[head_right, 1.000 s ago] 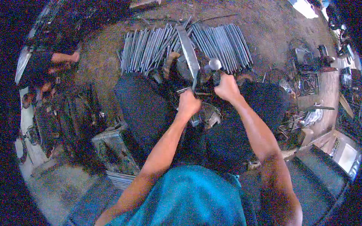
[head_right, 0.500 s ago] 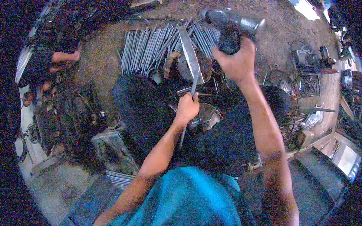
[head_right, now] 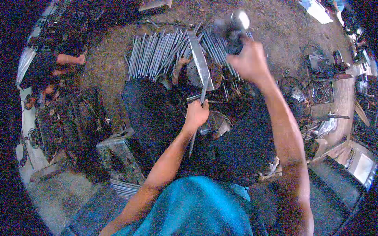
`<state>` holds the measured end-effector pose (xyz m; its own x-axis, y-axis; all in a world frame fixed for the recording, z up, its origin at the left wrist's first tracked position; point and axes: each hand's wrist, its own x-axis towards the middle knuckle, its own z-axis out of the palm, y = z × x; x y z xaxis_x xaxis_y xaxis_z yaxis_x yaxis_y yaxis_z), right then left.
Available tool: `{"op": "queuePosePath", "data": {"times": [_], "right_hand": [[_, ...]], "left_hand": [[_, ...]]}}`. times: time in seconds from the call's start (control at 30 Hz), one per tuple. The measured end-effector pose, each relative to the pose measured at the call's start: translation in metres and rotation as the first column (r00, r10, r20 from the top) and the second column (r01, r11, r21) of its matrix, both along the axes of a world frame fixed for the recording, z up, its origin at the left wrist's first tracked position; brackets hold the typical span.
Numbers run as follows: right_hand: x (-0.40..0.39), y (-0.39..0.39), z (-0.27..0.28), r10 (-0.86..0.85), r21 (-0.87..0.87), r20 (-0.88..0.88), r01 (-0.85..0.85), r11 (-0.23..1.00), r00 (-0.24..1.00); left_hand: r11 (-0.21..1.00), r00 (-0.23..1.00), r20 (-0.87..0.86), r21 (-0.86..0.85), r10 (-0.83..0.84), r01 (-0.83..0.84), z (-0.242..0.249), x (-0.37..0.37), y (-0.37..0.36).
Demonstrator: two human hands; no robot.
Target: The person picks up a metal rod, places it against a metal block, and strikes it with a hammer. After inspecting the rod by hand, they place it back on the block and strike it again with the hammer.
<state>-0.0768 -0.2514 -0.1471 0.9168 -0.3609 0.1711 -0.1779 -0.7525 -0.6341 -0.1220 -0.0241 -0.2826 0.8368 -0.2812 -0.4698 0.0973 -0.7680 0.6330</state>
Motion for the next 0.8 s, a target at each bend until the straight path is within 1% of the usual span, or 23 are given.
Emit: {"op": "queuePosePath", "data": {"times": [0.03,0.07,0.1,0.13,0.17,0.2,0.23,0.27,0.3,0.33,0.37,0.4,0.43,0.47,0.5,0.57,0.6,0.63,0.67,0.7,0.77,0.8], "right_hand": [[0.007,-0.003,0.038,-0.050,-0.045,-0.093,0.046,0.998,0.994],[0.009,-0.001,0.066,0.009,0.003,0.245,-0.010,1.000,0.969],[0.010,-0.002,0.095,-0.060,0.063,0.155,0.050,0.997,0.986],[0.007,0.000,0.109,-0.045,0.235,0.269,-0.020,0.972,0.962],[-0.001,-0.027,0.134,0.543,0.216,0.431,-0.667,0.713,0.721],[0.001,-0.006,0.130,0.263,0.274,0.438,-0.406,0.872,0.860],[0.003,0.017,0.116,-0.045,0.330,0.426,-0.109,0.938,0.904],[0.005,0.017,0.068,-0.037,0.200,0.590,-0.102,0.974,0.807],[0.004,0.019,0.010,-0.007,0.075,0.730,-0.069,0.995,0.683],[-0.017,0.042,-0.020,-0.209,0.606,0.348,-0.049,0.794,0.914],[-0.025,0.053,-0.073,-0.084,0.028,0.447,0.080,0.996,0.891],[-0.043,0.057,-0.104,0.086,0.145,0.009,-0.086,0.986,0.996],[-0.057,0.063,-0.119,0.041,0.136,-0.371,0.011,0.991,0.928],[-0.067,0.062,-0.132,0.020,0.177,-0.252,0.025,0.984,0.968],[-0.061,0.060,-0.128,0.013,0.177,-0.242,0.031,0.984,0.970],[-0.065,0.052,-0.115,0.034,0.144,-0.318,0.013,0.989,0.947],[-0.065,0.053,-0.106,0.013,0.143,-0.402,0.048,0.989,0.916],[-0.064,0.050,-0.110,0.005,0.135,-0.391,0.052,0.989,0.920],[-0.065,0.050,-0.119,0.001,0.117,-0.389,0.048,0.992,0.921],[-0.062,0.054,-0.117,0.000,0.103,-0.387,0.043,0.994,0.922],[-0.055,0.049,-0.108,0.024,0.101,-0.396,0.018,0.995,0.918],[-0.049,0.049,-0.098,0.020,0.117,-0.299,0.016,0.993,0.954]], "left_hand": [[1.000,1.000,-0.001,0.000,-0.003,0.003,0.001,0.000,0.000],[1.000,1.000,-0.007,0.010,-0.008,0.008,0.003,0.000,0.000],[1.000,1.000,-0.014,0.020,-0.011,0.011,0.005,0.000,0.001],[1.000,1.000,-0.022,0.021,-0.010,0.010,0.007,0.001,0.002],[0.999,0.999,-0.034,0.025,-0.042,0.042,0.010,0.002,0.003],[0.997,0.997,-0.046,0.028,-0.069,0.070,0.011,0.003,0.002],[0.998,0.997,-0.054,0.026,-0.062,0.063,0.011,0.002,0.000],[0.999,0.997,-0.053,0.018,-0.050,0.051,0.010,0.004,0.000],[0.999,0.998,-0.054,0.014,-0.038,0.039,0.008,0.004,0.001],[0.999,0.998,-0.058,0.018,-0.029,0.030,0.005,0.004,0.002],[0.999,0.997,-0.058,0.003,-0.051,0.051,0.000,0.004,0.005],[0.997,0.996,-0.055,-0.011,-0.074,0.073,-0.003,0.004,0.008],[0.997,0.996,-0.054,-0.006,-0.073,0.072,-0.003,0.001,0.007],[1.000,0.999,-0.015,0.002,-0.030,0.030,-0.003,-0.002,0.005],[1.000,1.000,0.029,0.004,0.012,-0.013,-0.002,0.000,0.003],[1.000,1.000,0.014,0.013,-0.018,0.018,-0.001,-0.004,0.006],[0.999,1.000,0.020,-0.027,-0.018,0.019,-0.001,-0.003,0.005],[0.998,0.999,0.030,-0.067,-0.015,0.017,0.001,0.000,0.004],[0.995,0.996,0.073,-0.078,-0.056,0.062,-0.006,0.000,0.007],[0.995,0.995,0.079,-0.077,-0.054,0.060,-0.005,-0.002,0.007],[0.992,0.992,0.120,-0.121,0.032,-0.017,-0.003,-0.004,0.005],[0.992,0.991,0.125,-0.124,0.034,-0.019,-0.001,-0.001,0.004]]}}
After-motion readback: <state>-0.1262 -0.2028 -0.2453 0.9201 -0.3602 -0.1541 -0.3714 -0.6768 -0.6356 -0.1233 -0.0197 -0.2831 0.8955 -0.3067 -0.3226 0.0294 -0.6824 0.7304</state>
